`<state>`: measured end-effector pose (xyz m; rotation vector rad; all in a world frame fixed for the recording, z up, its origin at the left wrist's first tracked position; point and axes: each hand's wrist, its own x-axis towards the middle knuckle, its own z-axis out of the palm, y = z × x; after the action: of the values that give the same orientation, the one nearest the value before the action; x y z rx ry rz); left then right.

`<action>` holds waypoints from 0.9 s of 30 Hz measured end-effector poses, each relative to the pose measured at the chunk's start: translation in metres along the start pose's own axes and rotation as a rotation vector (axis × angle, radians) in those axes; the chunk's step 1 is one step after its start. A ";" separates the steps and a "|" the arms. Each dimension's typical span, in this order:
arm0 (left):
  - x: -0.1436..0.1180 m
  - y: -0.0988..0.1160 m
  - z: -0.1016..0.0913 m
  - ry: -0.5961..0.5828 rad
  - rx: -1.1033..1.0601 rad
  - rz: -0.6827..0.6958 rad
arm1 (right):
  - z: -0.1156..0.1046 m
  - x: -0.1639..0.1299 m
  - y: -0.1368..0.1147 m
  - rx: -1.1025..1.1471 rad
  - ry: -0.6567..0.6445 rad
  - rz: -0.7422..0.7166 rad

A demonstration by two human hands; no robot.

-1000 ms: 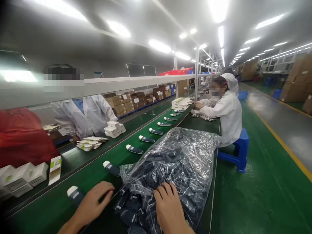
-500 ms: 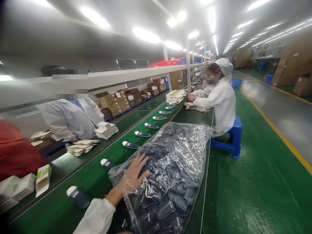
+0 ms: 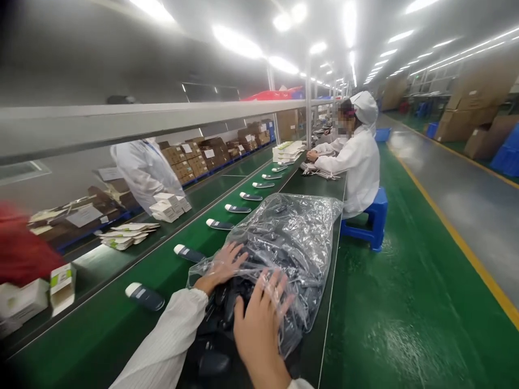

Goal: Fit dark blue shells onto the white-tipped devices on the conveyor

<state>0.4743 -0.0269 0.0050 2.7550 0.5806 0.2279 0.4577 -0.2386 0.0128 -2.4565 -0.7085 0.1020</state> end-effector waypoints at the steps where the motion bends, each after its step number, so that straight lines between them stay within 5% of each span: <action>1: -0.002 -0.001 0.003 -0.015 0.013 -0.036 | -0.001 0.003 0.002 -0.049 0.000 0.006; 7: -0.033 0.005 -0.008 -0.112 -0.018 -0.040 | 0.006 0.010 0.005 -0.172 -0.056 0.000; 11: -0.063 0.011 -0.021 -0.058 -0.063 0.028 | 0.010 0.003 0.002 -0.103 -0.061 -0.055; 19: -0.113 0.009 -0.028 0.008 -0.091 0.096 | 0.016 -0.040 -0.003 0.188 -0.113 -0.114; 27: -0.179 0.003 -0.045 -0.088 -0.198 0.141 | 0.028 -0.082 -0.009 0.280 -0.101 -0.315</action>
<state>0.3040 -0.0919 0.0320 2.5997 0.3223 0.1845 0.3773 -0.2597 -0.0121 -2.0596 -1.0414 0.1899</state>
